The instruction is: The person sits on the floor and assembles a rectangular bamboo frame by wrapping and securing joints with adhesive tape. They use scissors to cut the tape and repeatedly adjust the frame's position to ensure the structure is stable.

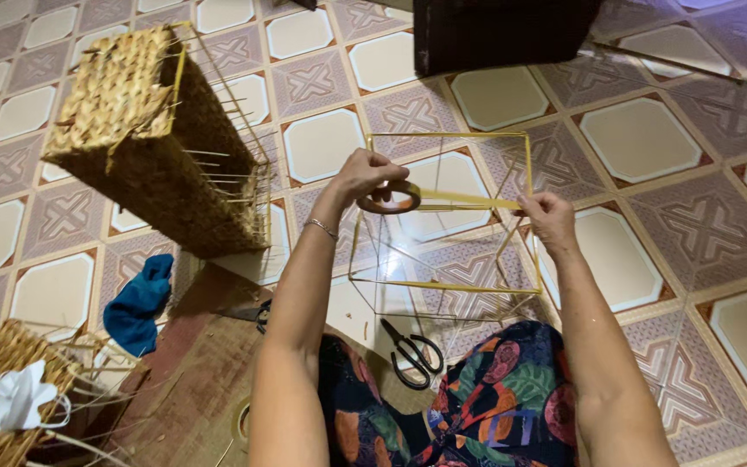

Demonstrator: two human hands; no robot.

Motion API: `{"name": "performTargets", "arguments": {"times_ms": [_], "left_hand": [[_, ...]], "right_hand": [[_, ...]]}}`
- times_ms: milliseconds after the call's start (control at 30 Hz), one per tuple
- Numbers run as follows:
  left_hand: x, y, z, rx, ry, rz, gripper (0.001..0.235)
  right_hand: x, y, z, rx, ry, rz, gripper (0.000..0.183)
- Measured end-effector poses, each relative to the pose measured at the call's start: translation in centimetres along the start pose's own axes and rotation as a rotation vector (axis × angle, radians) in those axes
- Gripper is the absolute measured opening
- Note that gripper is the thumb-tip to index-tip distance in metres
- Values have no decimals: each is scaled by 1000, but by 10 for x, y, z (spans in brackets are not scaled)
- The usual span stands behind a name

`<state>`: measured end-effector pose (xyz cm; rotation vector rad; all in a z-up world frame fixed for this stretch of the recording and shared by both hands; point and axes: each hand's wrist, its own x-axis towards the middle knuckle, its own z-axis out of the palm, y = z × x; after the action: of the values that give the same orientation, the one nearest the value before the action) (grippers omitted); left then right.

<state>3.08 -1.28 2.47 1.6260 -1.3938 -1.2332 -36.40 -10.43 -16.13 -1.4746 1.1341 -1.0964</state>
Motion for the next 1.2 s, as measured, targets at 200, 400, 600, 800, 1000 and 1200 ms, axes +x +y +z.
{"name": "performTargets", "arguments": {"times_ms": [200,400,600,800,1000,1200], "left_hand": [[-18,-3,-48,350,12,-57,42],[-8,-25,-27,1061,244,-184,79],[-1,-55,-18,1045,265,-232,83],[-1,-55,-26,970,198,-271,87],[-3,-59,-33,898,154,-322,82],[-2,-68,-24,877,214,-331,75]], "right_hand": [[-3,0,-6,-20,-2,0,23],[-11,-13,-6,-49,18,60,24],[-16,-19,-8,6,-1,33,22],[-16,-11,-11,-18,14,9,21],[-17,1,-14,31,22,37,23],[-21,-15,-10,12,19,36,25]]}}
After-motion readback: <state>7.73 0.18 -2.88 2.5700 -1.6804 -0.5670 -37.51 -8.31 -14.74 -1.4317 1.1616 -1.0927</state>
